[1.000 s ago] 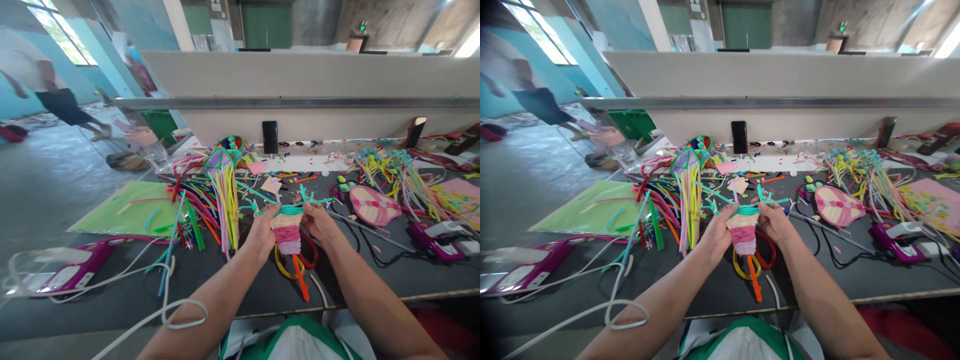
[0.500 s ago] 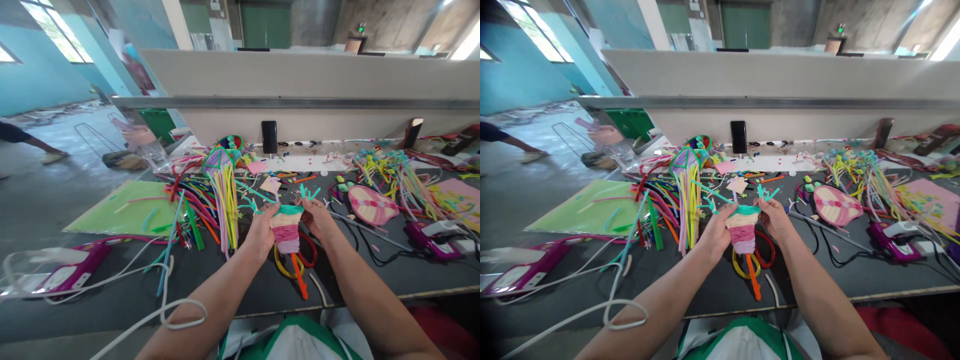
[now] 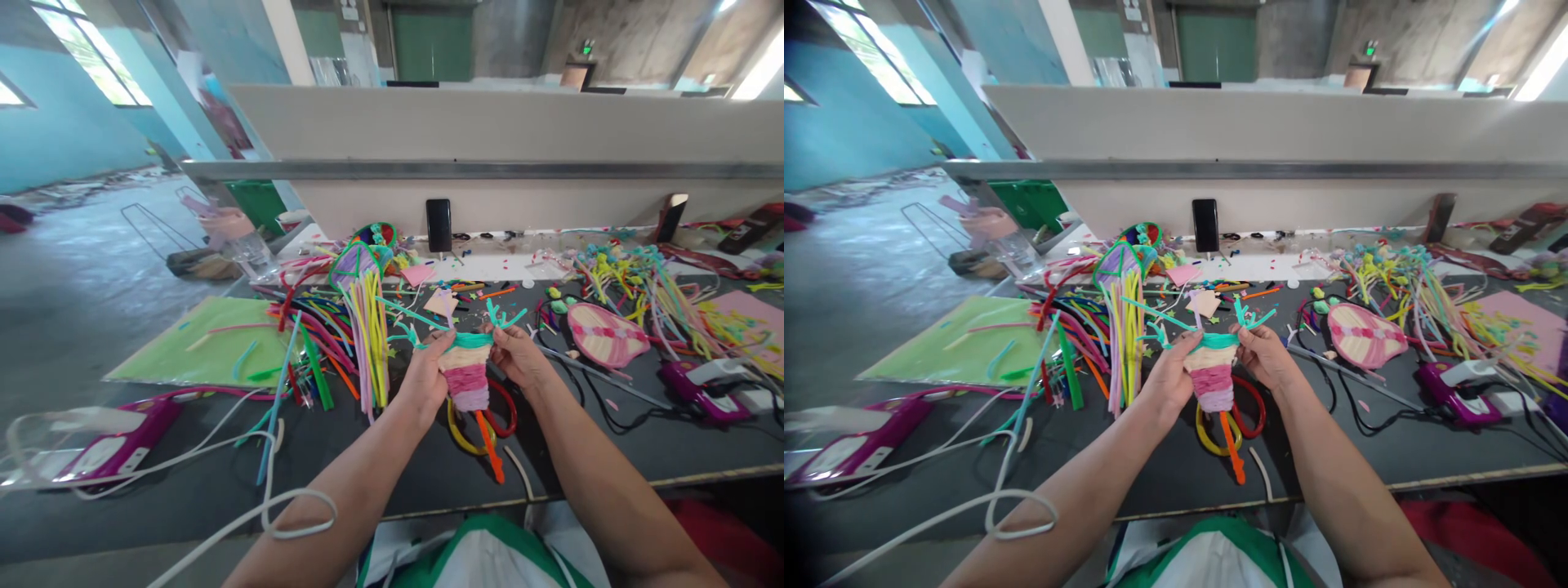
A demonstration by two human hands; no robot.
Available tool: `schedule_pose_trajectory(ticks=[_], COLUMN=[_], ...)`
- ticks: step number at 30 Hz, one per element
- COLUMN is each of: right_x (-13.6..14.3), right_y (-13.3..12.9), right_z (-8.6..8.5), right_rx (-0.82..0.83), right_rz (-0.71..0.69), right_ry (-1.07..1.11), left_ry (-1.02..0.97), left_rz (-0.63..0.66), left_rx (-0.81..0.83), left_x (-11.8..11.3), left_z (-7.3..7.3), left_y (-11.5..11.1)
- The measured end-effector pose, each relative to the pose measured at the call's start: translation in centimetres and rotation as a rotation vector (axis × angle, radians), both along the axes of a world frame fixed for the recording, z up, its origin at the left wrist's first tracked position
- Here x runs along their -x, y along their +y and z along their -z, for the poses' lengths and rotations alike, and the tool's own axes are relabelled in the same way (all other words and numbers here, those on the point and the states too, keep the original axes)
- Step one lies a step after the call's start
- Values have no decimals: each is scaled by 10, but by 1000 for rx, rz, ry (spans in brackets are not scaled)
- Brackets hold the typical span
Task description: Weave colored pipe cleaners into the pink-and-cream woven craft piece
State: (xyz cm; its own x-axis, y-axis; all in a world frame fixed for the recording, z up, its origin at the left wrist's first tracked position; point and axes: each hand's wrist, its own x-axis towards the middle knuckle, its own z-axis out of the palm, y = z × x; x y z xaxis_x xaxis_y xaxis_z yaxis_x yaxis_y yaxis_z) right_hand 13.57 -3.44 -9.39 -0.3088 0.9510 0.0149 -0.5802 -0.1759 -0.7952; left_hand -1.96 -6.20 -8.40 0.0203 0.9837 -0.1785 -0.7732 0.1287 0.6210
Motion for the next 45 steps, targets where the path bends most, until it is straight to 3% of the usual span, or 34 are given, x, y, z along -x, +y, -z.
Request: schedule_pose_trajectory(ticks=[8,23,26,29,34,36,37,40,42,45], right_x=[-1,1,-1,-4,-7,-6,-6,-4,-3,-3], right_y=[1,0,1,2,3,2,1,-1,-2,-2], right_z=[0,-2,-4,-7,-9,-9,-9,-8,-7,-7], right_rx=[-26,-30,-46,-50,-70,-76,-81,-106,-117,-134], right_rz=[48,71,109,157,183,176,166,123,105,105], right_ry=[-12,0,9,6,11,9,10,10,0,-12], left_ry=[9,35,87,211,755,966,1026,942,898,844], left_rz=[58,54,147,330,653,607,524,214,133,172], left_rx=[-8,3,-32,5,34,11,-25,-219,-299,-332], left_x=[0,-1,2,14,53,60,60,40,20,-5], left_z=[4,6,0,-6,-22,-35,-43,-60,-61,-50], left_y=[0,3,4,5,2,-2,-5,-8,-5,4])
